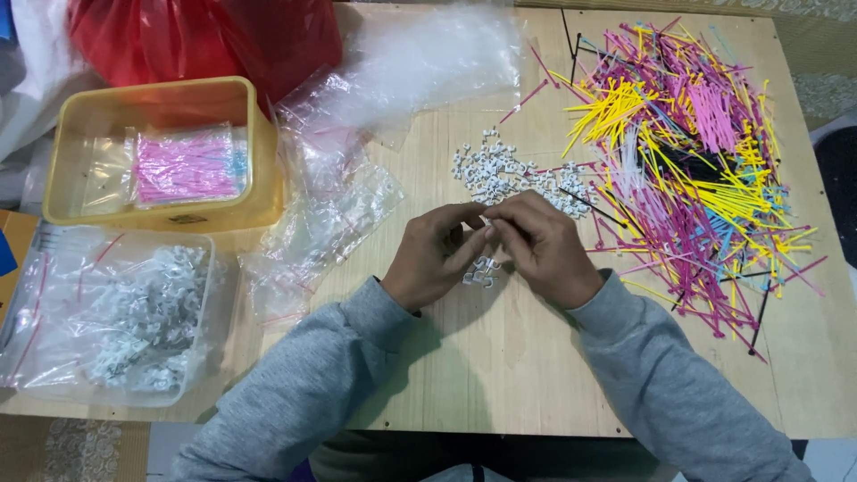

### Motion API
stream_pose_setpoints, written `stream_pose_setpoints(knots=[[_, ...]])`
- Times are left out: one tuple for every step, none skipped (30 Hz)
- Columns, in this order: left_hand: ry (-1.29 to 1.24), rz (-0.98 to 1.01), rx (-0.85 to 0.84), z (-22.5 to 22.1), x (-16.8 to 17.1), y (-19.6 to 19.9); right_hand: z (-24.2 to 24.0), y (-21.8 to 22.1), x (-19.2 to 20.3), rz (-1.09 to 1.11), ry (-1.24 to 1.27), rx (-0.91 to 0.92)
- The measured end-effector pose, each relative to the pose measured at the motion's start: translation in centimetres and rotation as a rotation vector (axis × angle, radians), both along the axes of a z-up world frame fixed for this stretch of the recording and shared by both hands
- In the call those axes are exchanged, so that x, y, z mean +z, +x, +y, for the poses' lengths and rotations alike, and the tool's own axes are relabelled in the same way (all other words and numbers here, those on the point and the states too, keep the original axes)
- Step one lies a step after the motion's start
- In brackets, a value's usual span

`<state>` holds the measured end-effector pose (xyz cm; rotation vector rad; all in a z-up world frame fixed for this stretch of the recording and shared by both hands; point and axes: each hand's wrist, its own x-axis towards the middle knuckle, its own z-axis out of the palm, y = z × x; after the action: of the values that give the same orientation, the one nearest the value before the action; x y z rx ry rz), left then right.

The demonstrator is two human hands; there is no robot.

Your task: Picking up small white plastic components from a table and placing them into a small plastic bag.

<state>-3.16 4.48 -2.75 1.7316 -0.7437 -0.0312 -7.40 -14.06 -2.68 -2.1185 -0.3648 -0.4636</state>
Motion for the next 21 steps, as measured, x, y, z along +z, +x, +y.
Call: stream_pose_setpoints(knots=[[0.000,-0.001,0.000,0.0,-0.1,0.0,0.0,0.0,-0.2,-0.001,0.000,0.000],[-0.025,0.054,-0.008,-0.1,-0.2,0.0,0.0,-0.1,-0.4,-0.001,0.017,0.013],[-0.051,0.111,-0.016,-0.2,-0.3,0.1,0.1,-0.1,-0.6,0.000,0.033,0.026],[-0.050,0.110,-0.016,-0.2,-0.4,0.3,0.0,0.0,-0.4,0.000,0.034,0.025],[-0.046,0.137,-0.016,-0.2,-0.6,0.5,-0.1,0.0,-0.3,0.011,0.047,0.039],[-0.042,0.164,-0.015,-0.2,-0.8,0.6,-0.2,0.0,-0.2,0.023,0.060,0.054],[-0.039,0.165,-0.018,-0.1,-1.0,0.6,-0.2,0.0,-0.3,0.024,0.063,0.051],[-0.037,0.188,-0.022,-0.1,-1.1,0.6,-0.2,-0.1,-0.3,0.039,0.078,0.065],[-0.036,0.209,-0.026,0.0,-1.3,0.6,-0.2,-0.1,-0.3,0.051,0.093,0.080],[-0.034,0.209,-0.028,0.0,-1.5,0.6,-0.2,-0.1,-0.2,0.051,0.095,0.078],[-0.025,0.201,-0.023,0.0,-1.7,0.7,-0.2,-0.2,-0.1,0.053,0.110,0.078],[-0.017,0.192,-0.018,0.0,-1.9,0.8,-0.1,-0.2,0.0,0.055,0.125,0.079],[-0.017,0.193,-0.018,0.1,-1.6,0.9,-0.2,-0.1,0.2,0.056,0.125,0.079],[0.009,0.164,-0.019,0.2,-1.4,1.0,-0.3,-0.1,0.5,0.053,0.109,0.063],[0.034,0.135,-0.016,0.4,-1.3,1.1,-0.4,-0.1,0.7,0.051,0.092,0.050],[0.033,0.136,-0.014,0.5,-1.2,1.1,-0.8,0.1,0.4,0.052,0.091,0.052],[0.046,0.065,-0.031,0.5,-1.1,1.1,-1.1,0.2,0.2,0.030,0.034,0.010],[0.059,-0.007,-0.047,0.5,-0.9,1.2,-1.4,0.4,-0.1,0.008,-0.024,-0.031],[0.058,-0.007,-0.048,0.5,-0.8,1.2,-1.6,0.5,0.2,0.007,-0.025,-0.033],[0.094,-0.105,-0.074,0.4,-0.7,1.2,-1.8,0.5,0.5,-0.010,-0.070,-0.065],[0.131,-0.203,-0.101,0.4,-0.6,1.1,-2.0,0.6,0.7,-0.027,-0.115,-0.098]])
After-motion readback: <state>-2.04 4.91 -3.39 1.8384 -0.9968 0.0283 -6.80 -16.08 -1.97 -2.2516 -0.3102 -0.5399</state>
